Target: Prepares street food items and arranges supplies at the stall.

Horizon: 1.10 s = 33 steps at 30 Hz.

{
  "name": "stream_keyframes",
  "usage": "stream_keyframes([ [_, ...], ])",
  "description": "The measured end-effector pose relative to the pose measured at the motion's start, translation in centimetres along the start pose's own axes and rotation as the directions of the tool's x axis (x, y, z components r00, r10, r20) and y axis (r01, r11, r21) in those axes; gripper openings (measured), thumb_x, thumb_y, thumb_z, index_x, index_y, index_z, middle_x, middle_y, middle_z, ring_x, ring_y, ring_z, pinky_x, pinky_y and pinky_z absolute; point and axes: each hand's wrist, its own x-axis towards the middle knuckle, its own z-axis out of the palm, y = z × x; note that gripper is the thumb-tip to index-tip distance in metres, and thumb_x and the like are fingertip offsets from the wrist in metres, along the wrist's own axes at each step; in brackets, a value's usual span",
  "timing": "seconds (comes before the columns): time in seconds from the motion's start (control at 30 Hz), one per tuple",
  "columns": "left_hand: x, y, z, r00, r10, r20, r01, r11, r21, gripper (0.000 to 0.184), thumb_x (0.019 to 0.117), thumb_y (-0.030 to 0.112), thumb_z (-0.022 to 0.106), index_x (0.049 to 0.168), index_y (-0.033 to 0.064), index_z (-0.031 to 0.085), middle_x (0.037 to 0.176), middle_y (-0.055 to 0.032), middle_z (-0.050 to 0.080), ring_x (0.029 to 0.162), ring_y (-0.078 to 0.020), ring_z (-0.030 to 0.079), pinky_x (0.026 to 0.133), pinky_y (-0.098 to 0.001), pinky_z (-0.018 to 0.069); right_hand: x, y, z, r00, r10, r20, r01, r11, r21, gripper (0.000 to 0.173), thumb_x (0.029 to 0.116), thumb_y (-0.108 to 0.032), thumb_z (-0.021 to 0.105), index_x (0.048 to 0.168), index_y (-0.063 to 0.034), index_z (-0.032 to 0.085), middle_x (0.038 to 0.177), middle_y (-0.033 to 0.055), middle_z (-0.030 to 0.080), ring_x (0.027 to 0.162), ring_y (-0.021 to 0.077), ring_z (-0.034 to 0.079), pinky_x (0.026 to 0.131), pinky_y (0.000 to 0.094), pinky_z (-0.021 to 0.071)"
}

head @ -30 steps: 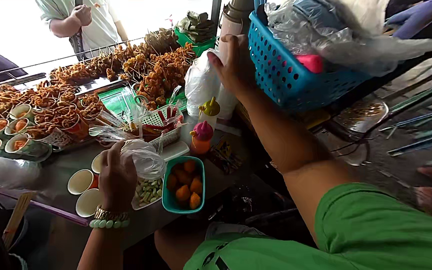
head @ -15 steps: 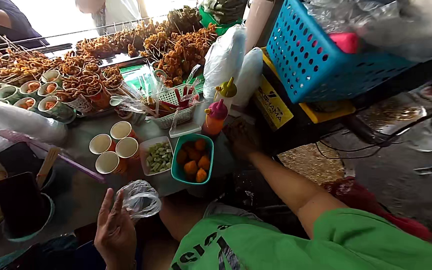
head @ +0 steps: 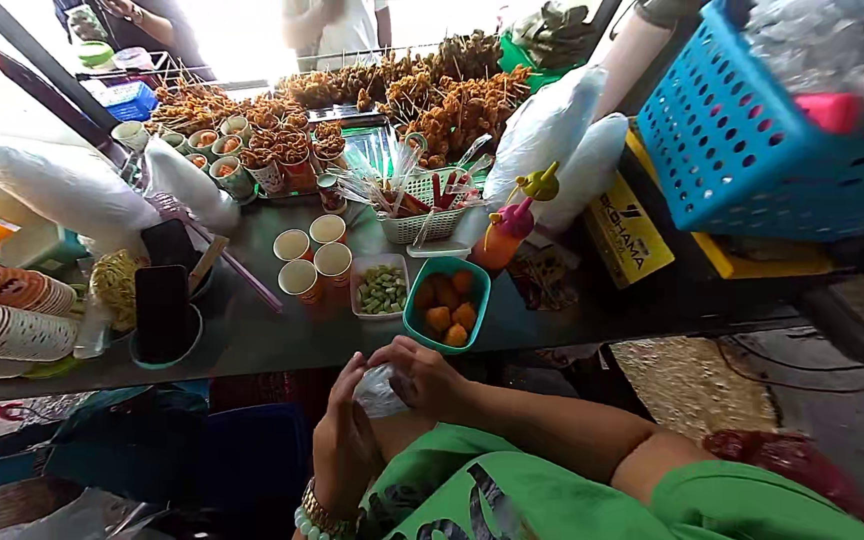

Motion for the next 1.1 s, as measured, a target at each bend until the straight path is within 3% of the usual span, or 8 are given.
stream_keyframes([
  [0.2, -1.7, -0.8, -3.0, 0.994, 0.066, -0.091, -0.031, 0.938, 0.345, 0.018, 0.0904, 0.015, 0.062, 0.077, 0.0133, 0.073, 0.093, -0.0136, 0.064, 0.078, -0.02, 0.06, 0.067, -0.0274, 0.0506, 1.1, 1.5, 0.1, 0.994, 0.109, 0.005, -0.105, 0.964, -0.246, 0.027, 0.0822, 0.002, 0.064, 0.107, -0.0014, 0.073, 0.092, 0.0189, 0.067, 0.085, 0.0344, 0.068, 0.072, 0.0475, 0.0566],
  [0.3, -0.6, -1.4, -3.2, 0.995, -0.104, -0.016, 0.1, 0.901, 0.421, 0.026, 0.0842, -0.001, 0.058, 0.099, 0.0001, 0.079, 0.101, -0.0205, 0.074, 0.087, -0.0349, 0.074, 0.073, -0.0473, 0.0609, 0.4, 1.2, 1.1, 0.979, -0.202, -0.042, 0.179, 0.934, -0.309, 0.024, 0.0922, -0.019, 0.071, 0.112, -0.0051, 0.071, 0.106, 0.0164, 0.068, 0.102, 0.0297, 0.066, 0.09, 0.0374, 0.0557],
  [0.4, 1.3, -0.5, -2.9, 0.992, -0.111, 0.063, 0.08, 0.926, 0.37, 0.037, 0.0852, -0.002, 0.057, 0.119, -0.0085, 0.071, 0.123, -0.0241, 0.07, 0.092, -0.0347, 0.076, 0.073, -0.0469, 0.0615, 0.5, -1.1, 2.3, 0.91, -0.412, 0.049, 0.415, 0.904, -0.107, 0.013, 0.096, -0.002, 0.059, 0.099, 0.0004, 0.071, 0.103, 0.0162, 0.07, 0.101, 0.0245, 0.069, 0.093, 0.029, 0.0556],
  [0.5, 2.4, 1.5, -1.1, 0.993, -0.036, 0.116, -0.007, 0.936, 0.352, 0.041, 0.0873, -0.003, 0.056, 0.127, -0.0107, 0.065, 0.137, -0.0258, 0.062, 0.082, -0.0326, 0.076, 0.065, -0.0425, 0.0615, 2.3, -1.9, 2.8, 0.97, -0.152, 0.191, 0.178, 0.975, -0.131, 0.014, 0.0871, 0.003, 0.065, 0.098, 0.0102, 0.07, 0.096, 0.0237, 0.073, 0.094, 0.0328, 0.073, 0.087, 0.0405, 0.0584],
  [0.63, 1.4, 1.0, 1.0, 0.996, 0.078, 0.042, -0.088, 0.932, 0.353, 0.042, 0.0868, -0.003, 0.052, 0.126, -0.0107, 0.066, 0.134, -0.0252, 0.065, 0.097, -0.0301, 0.076, 0.079, -0.0341, 0.0611, 5.5, -2.4, 1.2, 0.872, 0.267, 0.409, -0.202, 0.96, -0.196, 0.036, 0.1041, -0.017, 0.055, 0.125, 0.0104, 0.064, 0.128, 0.0272, 0.065, 0.127, 0.0345, 0.059, 0.113, 0.0428, 0.0403],
  [0.87, 2.8, -0.5, -0.2, 0.999, -0.029, -0.036, 0.04, 0.93, 0.365, 0.047, 0.0916, 0.008, 0.055, 0.134, -0.0109, 0.06, 0.141, -0.0282, 0.058, 0.07, -0.0199, 0.07, 0.06, -0.0308, 0.0565, 8.0, -0.2, -0.3, 0.932, 0.298, 0.209, -0.325, 0.939, 0.11, 0.025, 0.0977, -0.006, 0.05, 0.105, 0.0115, 0.067, 0.097, 0.018, 0.069, 0.096, 0.0198, 0.065, 0.087, 0.0357, 0.0496],
  [1.0, 3.4, 0.2, 1.2, 0.995, 0.097, -0.002, -0.095, 0.977, 0.189, 0.04, 0.0948, 0.011, 0.056, 0.127, -0.0116, 0.065, 0.13, -0.0272, 0.066, 0.114, -0.0281, 0.07, 0.098, -0.0315, 0.0546, 9.1, -1.2, 0.3, 0.81, 0.579, 0.091, -0.379, 0.399, 0.835, 0.023, 0.1017, 0.005, 0.038, 0.104, -0.007, 0.057, 0.082, -0.0041, 0.067, 0.078, 0.0022, 0.066, 0.077, 0.0228, 0.0566],
  [1.1, 4.5, 0.2, 2.0, 0.978, 0.209, -0.003, -0.209, 0.976, 0.062, 0.043, 0.0939, 0.013, 0.06, 0.13, -0.0097, 0.063, 0.129, -0.0269, 0.066, 0.125, -0.0241, 0.064, 0.109, -0.0253, 0.045, 9.2, -0.1, 0.0, 0.828, 0.548, 0.114, -0.428, 0.489, 0.76, 0.018, 0.1027, 0.004, 0.041, 0.109, -0.0039, 0.056, 0.09, -0.0042, 0.064, 0.085, -0.0032, 0.062, 0.083, 0.0168, 0.0527],
])
